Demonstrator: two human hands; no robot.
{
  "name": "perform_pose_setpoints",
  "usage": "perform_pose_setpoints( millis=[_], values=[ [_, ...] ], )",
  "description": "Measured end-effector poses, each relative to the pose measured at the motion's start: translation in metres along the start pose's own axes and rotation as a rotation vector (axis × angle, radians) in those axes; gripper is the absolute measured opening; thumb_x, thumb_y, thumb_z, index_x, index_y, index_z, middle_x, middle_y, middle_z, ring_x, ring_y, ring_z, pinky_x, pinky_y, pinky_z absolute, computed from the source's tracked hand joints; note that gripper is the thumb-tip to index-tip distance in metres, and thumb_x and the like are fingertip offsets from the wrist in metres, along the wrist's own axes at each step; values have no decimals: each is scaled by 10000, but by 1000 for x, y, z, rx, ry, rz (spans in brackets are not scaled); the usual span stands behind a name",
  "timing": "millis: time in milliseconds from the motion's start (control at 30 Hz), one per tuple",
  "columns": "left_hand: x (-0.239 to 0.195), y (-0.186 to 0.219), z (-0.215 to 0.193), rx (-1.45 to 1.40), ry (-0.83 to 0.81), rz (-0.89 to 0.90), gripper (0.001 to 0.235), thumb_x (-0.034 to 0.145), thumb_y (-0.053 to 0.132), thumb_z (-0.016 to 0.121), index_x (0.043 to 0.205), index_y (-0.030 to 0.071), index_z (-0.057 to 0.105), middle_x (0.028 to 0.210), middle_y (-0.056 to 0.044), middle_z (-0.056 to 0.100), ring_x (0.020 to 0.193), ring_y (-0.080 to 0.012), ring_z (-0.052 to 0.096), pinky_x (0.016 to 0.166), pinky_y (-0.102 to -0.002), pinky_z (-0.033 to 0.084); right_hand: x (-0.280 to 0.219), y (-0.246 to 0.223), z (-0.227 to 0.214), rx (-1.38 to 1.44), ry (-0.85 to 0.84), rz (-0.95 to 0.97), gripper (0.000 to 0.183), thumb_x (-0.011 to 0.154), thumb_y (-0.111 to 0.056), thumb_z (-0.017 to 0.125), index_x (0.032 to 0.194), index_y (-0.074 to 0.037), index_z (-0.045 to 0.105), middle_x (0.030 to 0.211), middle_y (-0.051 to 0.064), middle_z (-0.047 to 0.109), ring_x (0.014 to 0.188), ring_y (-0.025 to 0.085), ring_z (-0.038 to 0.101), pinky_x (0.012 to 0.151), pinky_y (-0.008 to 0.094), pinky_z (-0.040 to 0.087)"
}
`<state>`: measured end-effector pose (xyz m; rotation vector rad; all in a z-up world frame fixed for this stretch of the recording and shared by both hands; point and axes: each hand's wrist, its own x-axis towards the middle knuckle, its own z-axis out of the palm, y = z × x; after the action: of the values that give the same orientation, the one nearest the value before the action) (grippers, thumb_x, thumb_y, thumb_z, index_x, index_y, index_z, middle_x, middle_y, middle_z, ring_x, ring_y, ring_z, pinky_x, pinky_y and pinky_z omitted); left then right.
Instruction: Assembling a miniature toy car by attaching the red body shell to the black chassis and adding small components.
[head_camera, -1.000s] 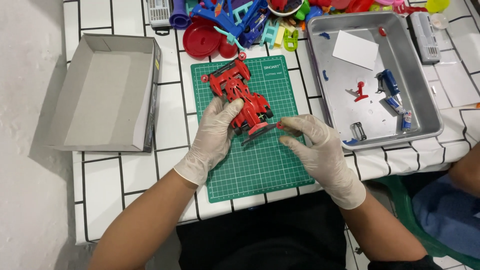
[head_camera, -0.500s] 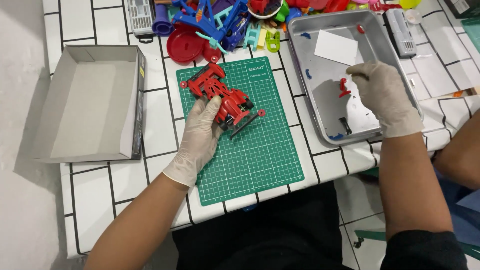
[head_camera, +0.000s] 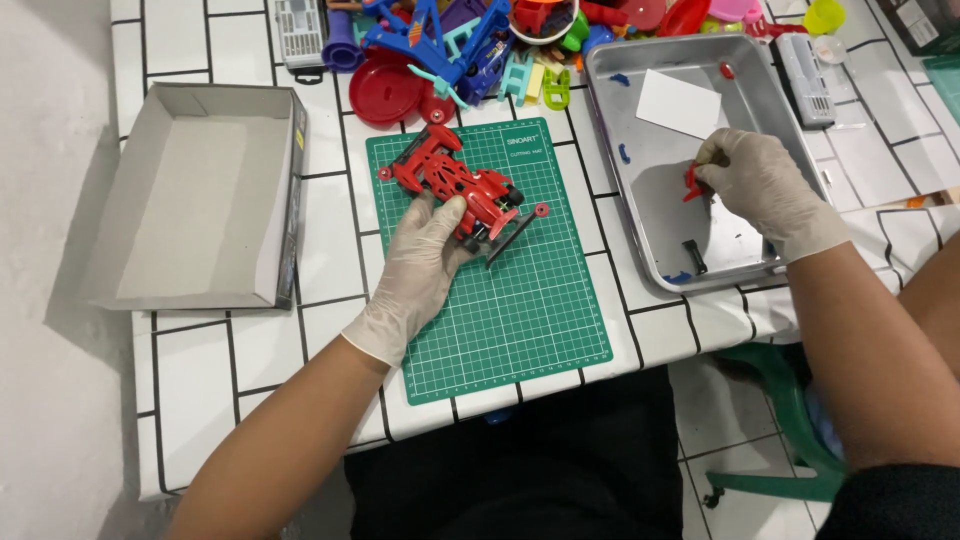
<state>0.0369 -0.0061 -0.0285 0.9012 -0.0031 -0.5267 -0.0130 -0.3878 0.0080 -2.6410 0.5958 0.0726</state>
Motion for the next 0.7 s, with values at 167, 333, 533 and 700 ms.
perform_pose_setpoints(
  millis=[167, 333, 533, 700],
  values=[
    [-7, 5, 6, 61, 22, -2, 352, 955, 222, 584, 1269, 73, 526, 1238, -148, 700, 1050, -272, 708, 790, -411, 647, -36, -44, -12, 177, 131, -176, 165, 1033, -40, 706, 1194, -26, 676, 1015, 135, 665, 908, 240, 608, 797, 344, 534],
    [-5, 1, 6, 53, 7, -11, 374, 931, 213, 621, 1259, 70, 513, 1170, -185, 716, 939, -279, 713, 793, -414, 650, -107, -112, 8, 480, 71, -333, 176, 990, 24, 703, 1161, -16, 701, 1118, 148, 745, 1036, 212, 726, 1005, 278, 603],
    [-4, -8, 5, 34, -10, 70, 649, 889, 171, 750, 1450, 72, 439, 1124, -96, 688, 1024, -319, 721, 800, -523, 657, -144, -145, 78, 890, -27, -426, 239, 842, -59, 825, 1071, -30, 765, 885, 102, 737, 833, 145, 652, 791, 312, 568],
    [-3, -11, 1, 61, -38, 75, 679, 879, 146, 762, 1459, 73, 417, 1132, -94, 682, 1014, -303, 723, 772, -509, 669, -138, -156, 112, 837, 69, -479, 256, 816, -4, 844, 1055, -46, 763, 900, 66, 703, 854, 131, 648, 792, 282, 557]
  ],
)
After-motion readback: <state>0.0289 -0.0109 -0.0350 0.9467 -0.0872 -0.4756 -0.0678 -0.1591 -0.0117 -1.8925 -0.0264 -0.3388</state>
